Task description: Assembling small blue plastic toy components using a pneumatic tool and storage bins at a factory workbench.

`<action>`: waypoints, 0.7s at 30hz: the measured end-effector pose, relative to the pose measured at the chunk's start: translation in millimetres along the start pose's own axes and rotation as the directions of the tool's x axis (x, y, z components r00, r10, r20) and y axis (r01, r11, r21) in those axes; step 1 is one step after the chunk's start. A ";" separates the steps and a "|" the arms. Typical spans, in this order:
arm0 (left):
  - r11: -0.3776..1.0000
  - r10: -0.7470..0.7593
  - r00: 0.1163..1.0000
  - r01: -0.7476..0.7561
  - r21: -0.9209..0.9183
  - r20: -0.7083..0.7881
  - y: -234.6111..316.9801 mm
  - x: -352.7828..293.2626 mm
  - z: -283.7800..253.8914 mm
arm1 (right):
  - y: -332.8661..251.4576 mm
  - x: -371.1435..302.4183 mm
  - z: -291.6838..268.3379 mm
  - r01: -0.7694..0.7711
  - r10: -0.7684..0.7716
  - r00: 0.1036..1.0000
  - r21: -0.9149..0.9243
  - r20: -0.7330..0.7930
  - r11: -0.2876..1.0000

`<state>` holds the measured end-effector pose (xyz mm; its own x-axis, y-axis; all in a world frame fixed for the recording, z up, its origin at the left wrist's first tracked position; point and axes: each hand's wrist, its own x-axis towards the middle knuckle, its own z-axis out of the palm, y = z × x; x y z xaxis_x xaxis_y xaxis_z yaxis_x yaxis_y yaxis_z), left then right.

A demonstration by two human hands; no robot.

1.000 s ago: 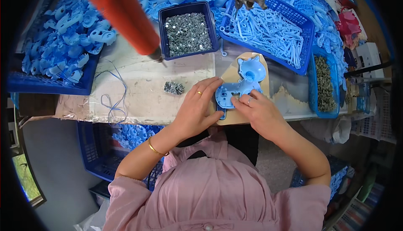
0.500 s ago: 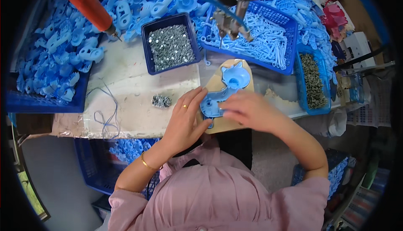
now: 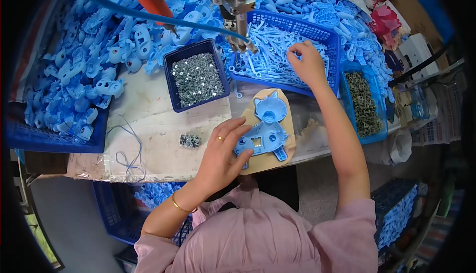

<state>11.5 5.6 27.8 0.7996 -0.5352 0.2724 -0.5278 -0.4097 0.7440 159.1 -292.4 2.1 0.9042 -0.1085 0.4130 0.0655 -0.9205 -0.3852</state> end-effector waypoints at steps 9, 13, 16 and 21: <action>0.906 -0.177 0.964 0.081 -0.415 -0.198 -1.3 49.0 32.6 | -70.5 -102.1 -56.6 -0.334 -0.106 0.876 0.751 0.471 0.570; 0.864 -0.261 0.965 0.249 -0.437 0.034 0.7 42.2 43.5 | -69.3 -133.3 -89.3 -0.120 -0.194 0.862 0.559 0.469 0.821; 0.705 -0.278 0.960 0.223 -0.673 0.028 7.7 33.0 36.3 | -1.5 -126.1 -127.5 -0.368 0.205 0.904 0.439 0.376 0.820; 0.654 -0.265 0.949 0.307 -0.691 0.171 19.4 30.9 31.2 | 166.5 -132.1 -142.9 -0.311 0.309 0.950 -0.075 -0.036 0.947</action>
<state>17.0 -42.0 31.7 0.8497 -0.5256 -0.0428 0.0981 0.0779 0.9921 -9.7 -485.0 1.3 0.8644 -0.4010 0.3033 -0.2508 -0.8667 -0.4312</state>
